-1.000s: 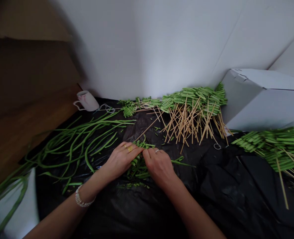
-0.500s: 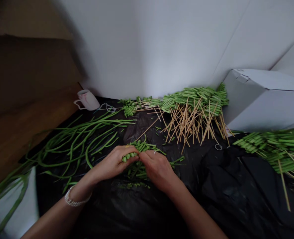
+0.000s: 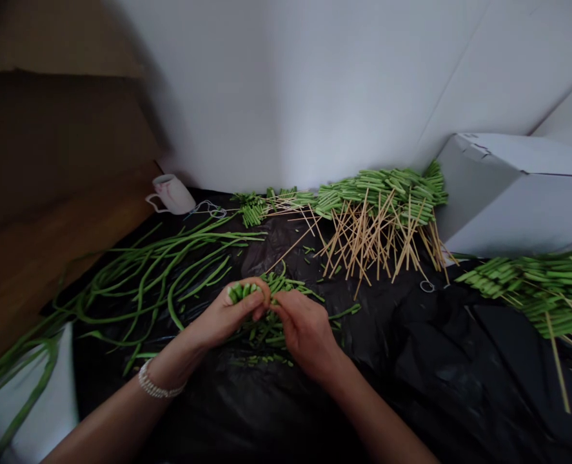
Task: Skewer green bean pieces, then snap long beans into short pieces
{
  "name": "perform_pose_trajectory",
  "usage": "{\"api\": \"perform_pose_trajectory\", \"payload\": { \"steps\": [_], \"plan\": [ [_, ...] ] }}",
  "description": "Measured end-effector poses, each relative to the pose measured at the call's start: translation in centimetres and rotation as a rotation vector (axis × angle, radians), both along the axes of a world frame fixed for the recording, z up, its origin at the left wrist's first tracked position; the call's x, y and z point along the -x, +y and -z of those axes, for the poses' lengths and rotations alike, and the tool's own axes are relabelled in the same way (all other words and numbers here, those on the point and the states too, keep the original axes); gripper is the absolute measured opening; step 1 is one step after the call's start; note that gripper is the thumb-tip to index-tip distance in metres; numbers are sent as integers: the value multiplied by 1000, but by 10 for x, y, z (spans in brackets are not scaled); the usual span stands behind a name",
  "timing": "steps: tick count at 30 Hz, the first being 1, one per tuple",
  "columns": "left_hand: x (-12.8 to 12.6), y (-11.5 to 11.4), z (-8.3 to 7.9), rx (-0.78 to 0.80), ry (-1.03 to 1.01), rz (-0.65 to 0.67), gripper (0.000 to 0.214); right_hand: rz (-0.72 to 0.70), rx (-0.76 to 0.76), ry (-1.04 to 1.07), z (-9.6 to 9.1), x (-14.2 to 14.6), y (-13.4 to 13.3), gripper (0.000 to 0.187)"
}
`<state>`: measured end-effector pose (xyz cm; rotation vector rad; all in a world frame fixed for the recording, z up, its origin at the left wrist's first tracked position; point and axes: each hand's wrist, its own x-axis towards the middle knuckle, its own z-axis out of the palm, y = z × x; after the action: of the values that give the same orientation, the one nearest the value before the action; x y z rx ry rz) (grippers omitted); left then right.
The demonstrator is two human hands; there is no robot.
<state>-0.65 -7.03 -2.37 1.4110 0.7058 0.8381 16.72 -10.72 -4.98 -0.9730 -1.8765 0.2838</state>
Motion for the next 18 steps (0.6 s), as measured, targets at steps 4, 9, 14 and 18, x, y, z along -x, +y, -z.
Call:
{"api": "perform_pose_trajectory", "payload": {
  "steps": [4,9,14,18],
  "plan": [
    [-1,6,5,143,-264,-90,36,103,73,-8,2,-4,2,16],
    [-3,4,7,106,-21,-192,29,100,163,-128,6,-3,3,42],
    [-9,0,7,19,140,-216,24,44,195,-238,11,0,2,59],
    [-4,7,9,-29,162,-380,24,138,151,-297,14,-5,7,47]
  ]
}}
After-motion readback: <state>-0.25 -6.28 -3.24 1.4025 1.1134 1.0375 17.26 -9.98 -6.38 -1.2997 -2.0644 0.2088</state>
